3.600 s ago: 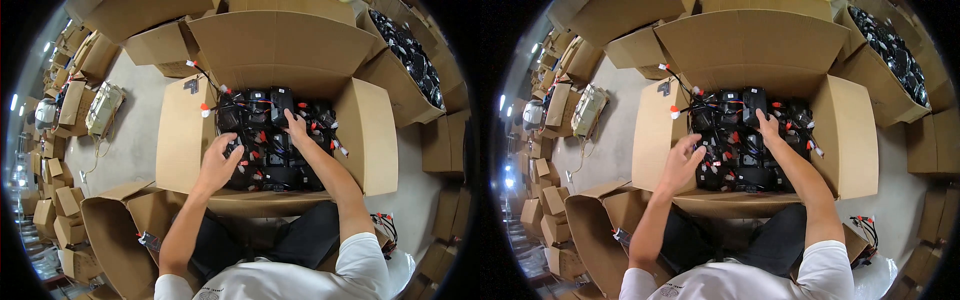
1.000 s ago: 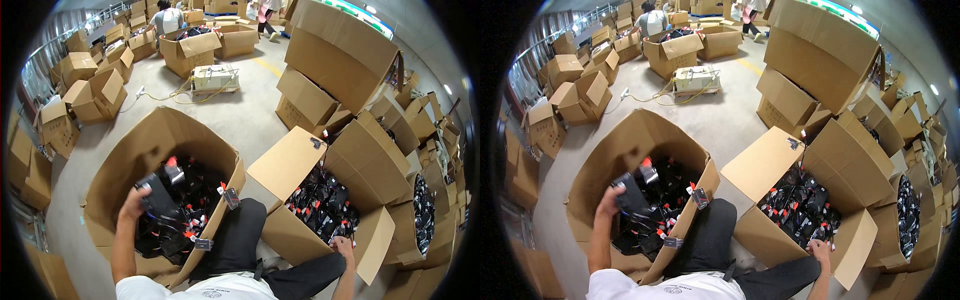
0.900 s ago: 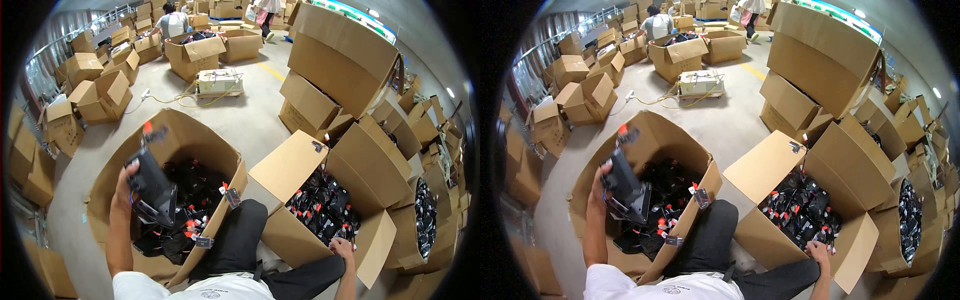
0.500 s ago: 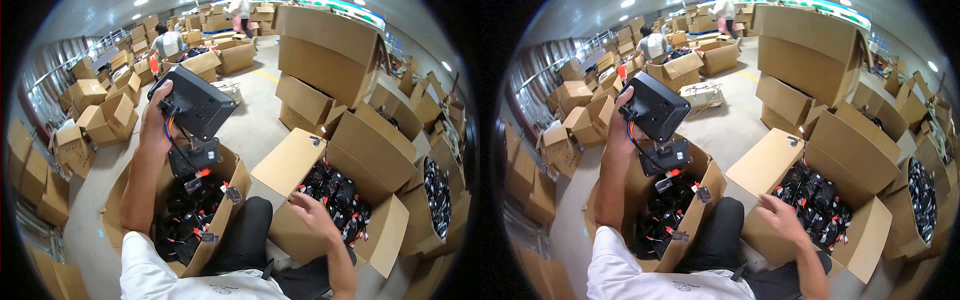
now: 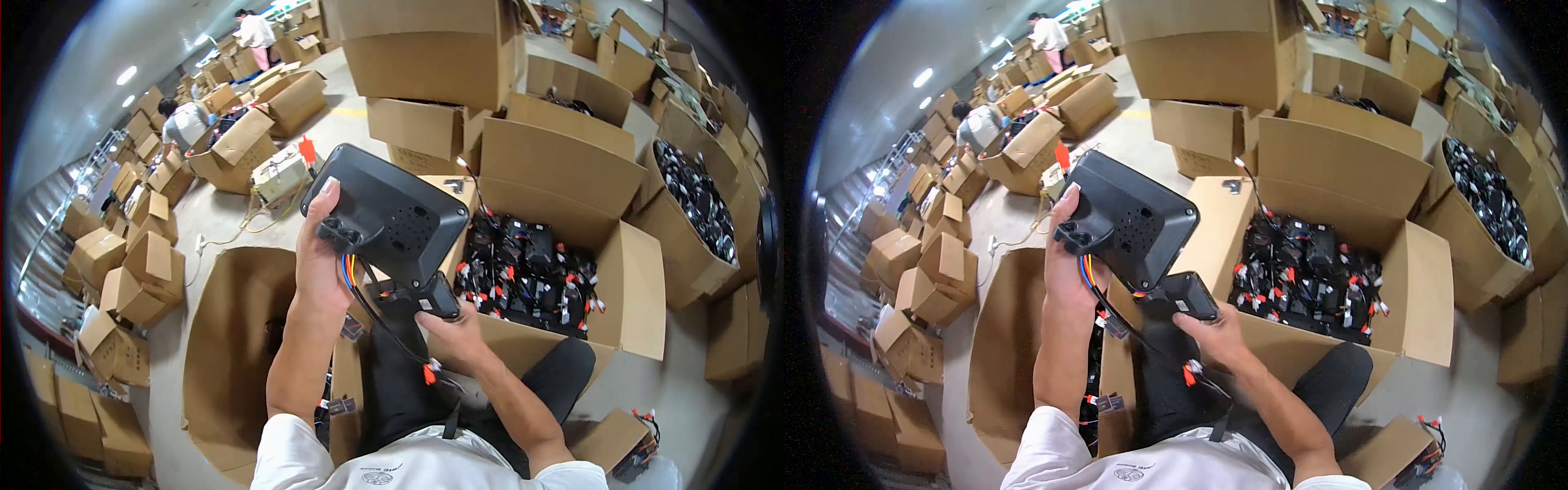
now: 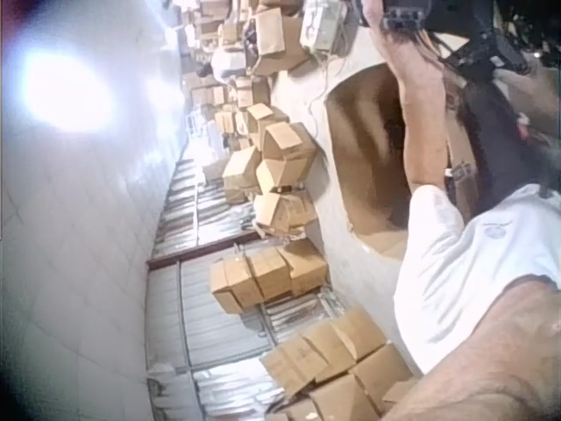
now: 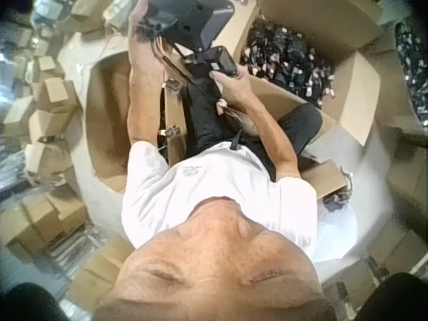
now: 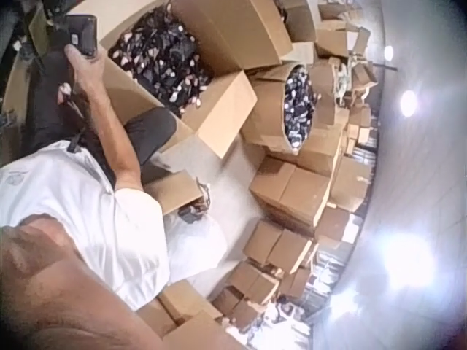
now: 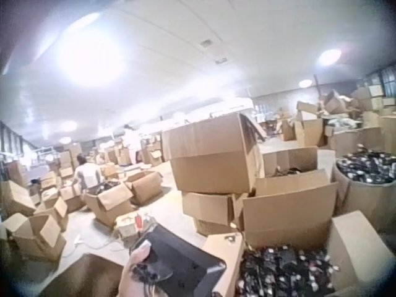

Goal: The person sorts and inspects electronic dash cams and wiring harnesses by hand, taking them from cardboard boxes in a warehouse.

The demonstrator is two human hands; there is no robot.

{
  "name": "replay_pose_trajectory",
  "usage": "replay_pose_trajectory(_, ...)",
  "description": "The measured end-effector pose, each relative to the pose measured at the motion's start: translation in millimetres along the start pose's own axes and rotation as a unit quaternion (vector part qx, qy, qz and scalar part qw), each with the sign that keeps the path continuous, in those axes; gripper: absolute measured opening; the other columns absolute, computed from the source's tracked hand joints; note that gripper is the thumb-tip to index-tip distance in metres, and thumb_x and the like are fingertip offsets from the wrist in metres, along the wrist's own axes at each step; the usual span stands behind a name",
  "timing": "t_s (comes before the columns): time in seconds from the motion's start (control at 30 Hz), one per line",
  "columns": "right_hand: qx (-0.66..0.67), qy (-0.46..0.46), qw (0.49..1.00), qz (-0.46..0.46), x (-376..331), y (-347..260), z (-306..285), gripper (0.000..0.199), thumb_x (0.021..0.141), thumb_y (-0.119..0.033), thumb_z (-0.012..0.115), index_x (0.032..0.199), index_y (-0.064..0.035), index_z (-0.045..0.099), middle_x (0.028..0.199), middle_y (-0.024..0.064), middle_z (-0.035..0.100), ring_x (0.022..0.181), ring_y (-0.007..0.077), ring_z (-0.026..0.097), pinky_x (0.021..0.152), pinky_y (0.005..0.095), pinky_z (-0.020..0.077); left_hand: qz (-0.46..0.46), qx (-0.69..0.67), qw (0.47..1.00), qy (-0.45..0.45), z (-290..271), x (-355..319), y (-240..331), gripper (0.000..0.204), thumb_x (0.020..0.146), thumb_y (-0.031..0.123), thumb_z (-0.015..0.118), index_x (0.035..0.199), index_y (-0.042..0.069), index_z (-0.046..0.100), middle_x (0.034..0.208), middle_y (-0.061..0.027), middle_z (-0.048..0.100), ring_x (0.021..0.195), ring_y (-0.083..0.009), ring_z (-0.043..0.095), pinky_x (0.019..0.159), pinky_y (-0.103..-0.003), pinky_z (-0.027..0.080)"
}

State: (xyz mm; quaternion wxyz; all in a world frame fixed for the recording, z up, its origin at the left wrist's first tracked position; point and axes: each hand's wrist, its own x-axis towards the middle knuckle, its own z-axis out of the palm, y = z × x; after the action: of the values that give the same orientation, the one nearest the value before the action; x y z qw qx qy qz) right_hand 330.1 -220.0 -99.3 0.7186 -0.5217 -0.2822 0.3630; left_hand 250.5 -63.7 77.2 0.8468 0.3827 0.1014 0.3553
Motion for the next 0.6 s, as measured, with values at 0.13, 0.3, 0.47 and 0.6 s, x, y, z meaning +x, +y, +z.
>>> replay_pose_trajectory(0.13, -0.339, -0.003, 0.885, -0.318, 2.5, -23.6, -50.0, 0.041, 0.069, -0.003, 0.076, 0.109, -0.0020, 0.069, 0.136, 0.0216, 0.052, 0.124, 0.0347, 0.052, 0.105, 0.0423, 0.0400, -0.113, -0.016, 0.993, -0.012, -16.6, 9.5, -33.3, 0.045, 0.093, 0.039, 0.064, 0.121, 0.004, 0.059, 0.112, -0.0096, 0.069, 0.099, -0.0216, 0.069, 0.087, -0.038, 0.057)
replay_pose_trajectory(0.3, -0.500, -0.038, 0.727, -0.469, -1.7, -82.1, -62.8, 0.034, 0.062, -0.010, 0.075, 0.096, -0.0078, 0.070, 0.149, 0.0263, 0.040, 0.137, 0.0431, 0.040, 0.114, 0.0538, 0.0321, -0.285, 0.093, 0.953, -0.041, -27.7, -0.7, -73.7, 0.051, 0.096, 0.040, 0.058, 0.128, 0.000, 0.059, 0.111, -0.0141, 0.070, 0.092, -0.0222, 0.072, 0.084, -0.034, 0.059)
replay_pose_trajectory(0.47, -0.465, -0.166, 0.745, -0.448, -10.4, -91.3, -62.7, 0.035, 0.065, -0.014, 0.080, 0.097, -0.0069, 0.070, 0.138, 0.0139, 0.053, 0.131, 0.0319, 0.050, 0.112, 0.0509, 0.0384, -0.369, 0.149, 0.917, -0.009, -20.0, -7.4, -95.6, 0.043, 0.094, 0.041, 0.062, 0.114, 0.002, 0.063, 0.102, -0.0084, 0.069, 0.083, -0.0167, 0.069, 0.075, -0.032, 0.059)
replay_pose_trajectory(0.6, -0.342, -0.135, 0.863, -0.346, -11.5, -99.3, -71.9, 0.041, 0.068, -0.020, 0.086, 0.101, -0.0015, 0.069, 0.125, 0.0186, 0.057, 0.113, 0.0355, 0.058, 0.094, 0.0444, 0.0480, -0.274, 0.411, 0.865, -0.088, -101.0, 16.6, -104.0, 0.053, 0.095, 0.049, 0.059, 0.116, 0.002, 0.063, 0.109, -0.0093, 0.069, 0.095, -0.0177, 0.066, 0.086, -0.034, 0.053)
